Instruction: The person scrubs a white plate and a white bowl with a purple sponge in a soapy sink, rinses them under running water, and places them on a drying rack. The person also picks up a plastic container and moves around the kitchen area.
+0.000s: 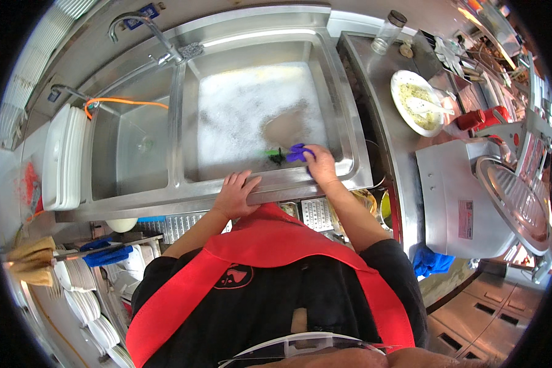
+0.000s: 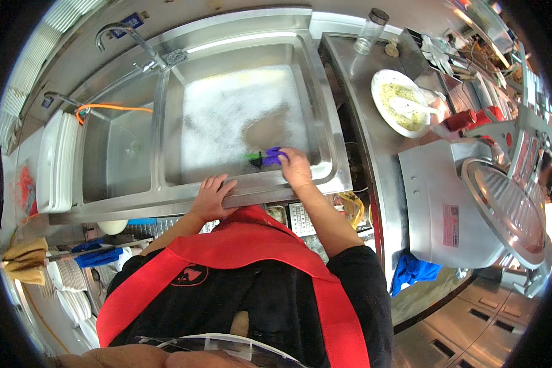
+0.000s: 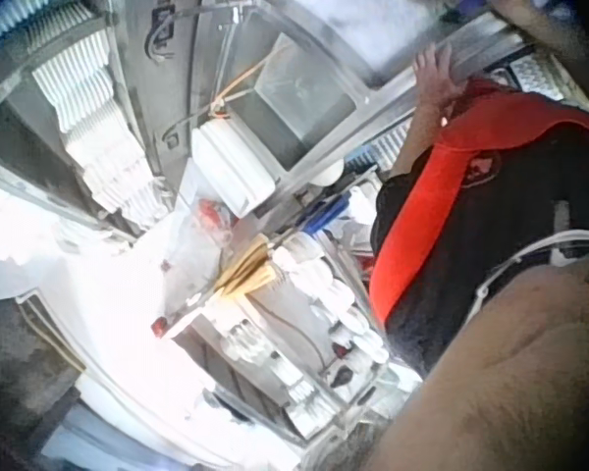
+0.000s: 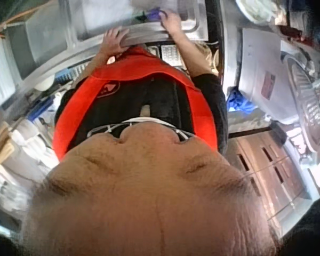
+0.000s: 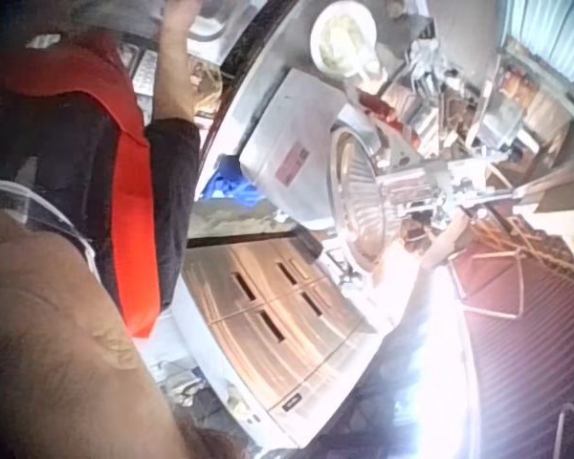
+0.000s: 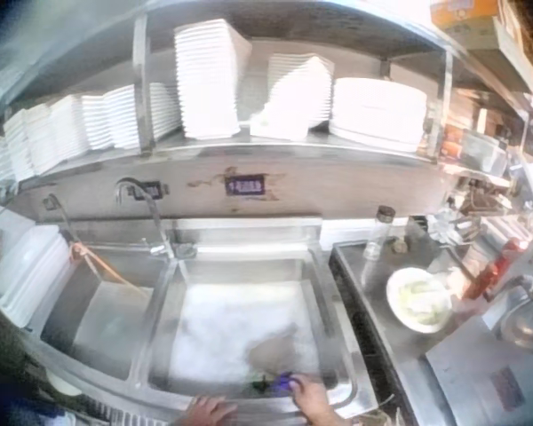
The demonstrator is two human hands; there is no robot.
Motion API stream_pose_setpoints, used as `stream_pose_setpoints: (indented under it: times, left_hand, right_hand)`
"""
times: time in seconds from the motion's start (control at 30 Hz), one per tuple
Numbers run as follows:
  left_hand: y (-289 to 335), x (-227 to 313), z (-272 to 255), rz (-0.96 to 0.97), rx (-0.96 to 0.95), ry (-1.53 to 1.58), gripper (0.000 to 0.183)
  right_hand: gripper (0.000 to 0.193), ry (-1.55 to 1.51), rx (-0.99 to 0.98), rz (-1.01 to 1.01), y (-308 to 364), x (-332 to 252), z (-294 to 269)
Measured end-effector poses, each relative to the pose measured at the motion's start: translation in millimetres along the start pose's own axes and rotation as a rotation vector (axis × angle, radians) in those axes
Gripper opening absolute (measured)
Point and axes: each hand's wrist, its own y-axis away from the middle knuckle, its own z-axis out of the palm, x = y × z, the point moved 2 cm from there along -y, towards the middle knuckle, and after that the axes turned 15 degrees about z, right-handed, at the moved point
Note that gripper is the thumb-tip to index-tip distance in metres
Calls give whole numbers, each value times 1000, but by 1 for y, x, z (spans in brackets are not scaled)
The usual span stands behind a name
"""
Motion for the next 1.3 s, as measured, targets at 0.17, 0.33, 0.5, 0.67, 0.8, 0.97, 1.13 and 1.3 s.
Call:
stream_pose_setpoints:
  times: [0.17, 0.33, 0.5, 0.67, 0.8, 0.97, 1.13, 1.3]
  left_hand:
    - [0, -5, -4, 27, 50, 70, 76]
    - [10, -18, -6, 3, 73, 221, 72]
    - [78, -51, -27, -289, 116, 21, 63]
    - [102, -63, -26, -443, 95, -70, 61]
    - [97, -60, -27, -492, 106, -39, 59]
    - [94, -60, -30, -487, 105, -46, 58]
    - [92, -59, -29, -494, 119, -47, 56]
    - [90, -58, -30, -492, 148, -51, 55]
  right_hand:
    - [23, -338, -425, 385, -15, -27, 42]
    - [28, -662, -486, 793, -79, -7, 49]
    - [34, -613, -245, 949, -144, 50, 78]
    - [35, -144, 90, 762, -171, 88, 113]
    - [52, 189, 84, 845, -158, 88, 164]
    - [43, -722, -209, 1065, -150, 65, 214]
    - [43, -1251, -419, 1009, -174, 46, 161]
    - [48, -1055, -68, 880, -182, 54, 121]
